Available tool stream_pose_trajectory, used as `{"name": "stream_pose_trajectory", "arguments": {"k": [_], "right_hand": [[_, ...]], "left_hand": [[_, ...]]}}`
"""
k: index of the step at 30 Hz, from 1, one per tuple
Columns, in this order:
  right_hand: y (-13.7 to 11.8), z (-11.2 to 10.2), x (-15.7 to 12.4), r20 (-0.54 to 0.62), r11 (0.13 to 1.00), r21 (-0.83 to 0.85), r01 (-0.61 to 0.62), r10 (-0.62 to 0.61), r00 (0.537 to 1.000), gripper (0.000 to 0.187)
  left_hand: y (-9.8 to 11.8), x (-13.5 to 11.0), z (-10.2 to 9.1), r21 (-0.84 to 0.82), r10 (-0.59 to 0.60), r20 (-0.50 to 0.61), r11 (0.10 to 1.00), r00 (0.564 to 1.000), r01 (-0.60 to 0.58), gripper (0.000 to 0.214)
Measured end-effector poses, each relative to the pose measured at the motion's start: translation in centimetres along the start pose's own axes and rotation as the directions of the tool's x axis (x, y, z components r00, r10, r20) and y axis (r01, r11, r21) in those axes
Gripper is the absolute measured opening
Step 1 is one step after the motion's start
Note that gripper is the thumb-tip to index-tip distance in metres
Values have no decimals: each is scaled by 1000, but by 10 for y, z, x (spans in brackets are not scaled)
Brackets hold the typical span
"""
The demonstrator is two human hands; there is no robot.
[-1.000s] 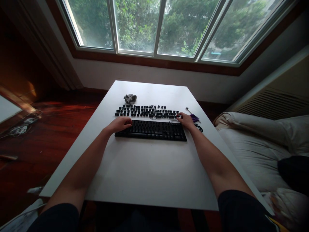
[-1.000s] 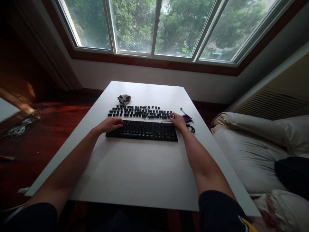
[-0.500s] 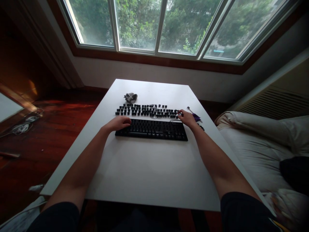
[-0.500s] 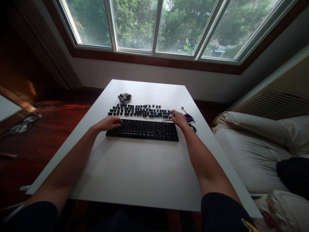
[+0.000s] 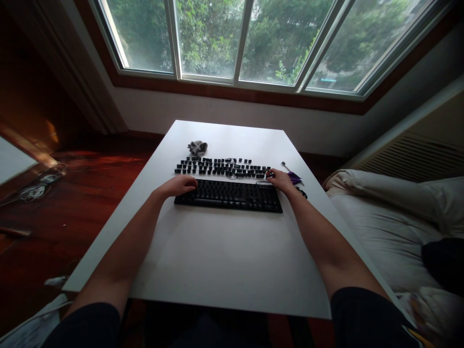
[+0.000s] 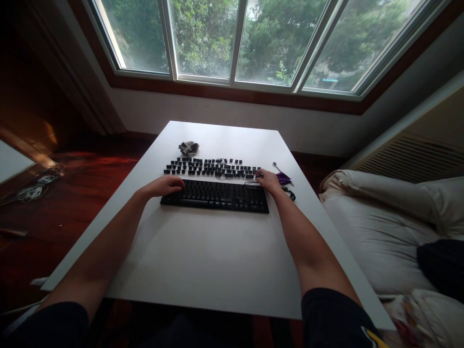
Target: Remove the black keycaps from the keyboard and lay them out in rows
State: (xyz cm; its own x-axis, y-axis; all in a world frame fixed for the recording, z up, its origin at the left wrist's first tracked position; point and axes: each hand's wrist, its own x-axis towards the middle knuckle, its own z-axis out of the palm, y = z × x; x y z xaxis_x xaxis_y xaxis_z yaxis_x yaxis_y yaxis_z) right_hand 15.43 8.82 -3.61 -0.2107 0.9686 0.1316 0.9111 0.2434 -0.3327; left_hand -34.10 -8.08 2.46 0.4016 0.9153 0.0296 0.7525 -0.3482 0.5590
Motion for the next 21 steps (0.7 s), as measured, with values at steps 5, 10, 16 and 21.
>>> {"name": "stream_pose_trajectory", "arguments": {"k": [5, 10, 16, 21], "right_hand": [[4, 3, 2, 1, 1000, 26, -15, 15, 1000, 27], [3, 4, 3, -1, 999, 47, -18, 18, 1000, 28], [4, 5, 3, 4, 998, 57, -19, 18, 1000, 27], [7, 5, 2, 5, 997, 81, -13, 13, 1000, 28]], "left_hand": [[-1, -1, -1, -44, 3, -10, 999, 1000, -3, 25], [-2, -2, -2, -62, -15, -21, 998, 1000, 13, 25], [-15, 0, -3, 12, -55, -158, 998, 986, 57, 22], [-34, -1, -7, 101, -146, -295, 978, 944, 183, 17]]}}
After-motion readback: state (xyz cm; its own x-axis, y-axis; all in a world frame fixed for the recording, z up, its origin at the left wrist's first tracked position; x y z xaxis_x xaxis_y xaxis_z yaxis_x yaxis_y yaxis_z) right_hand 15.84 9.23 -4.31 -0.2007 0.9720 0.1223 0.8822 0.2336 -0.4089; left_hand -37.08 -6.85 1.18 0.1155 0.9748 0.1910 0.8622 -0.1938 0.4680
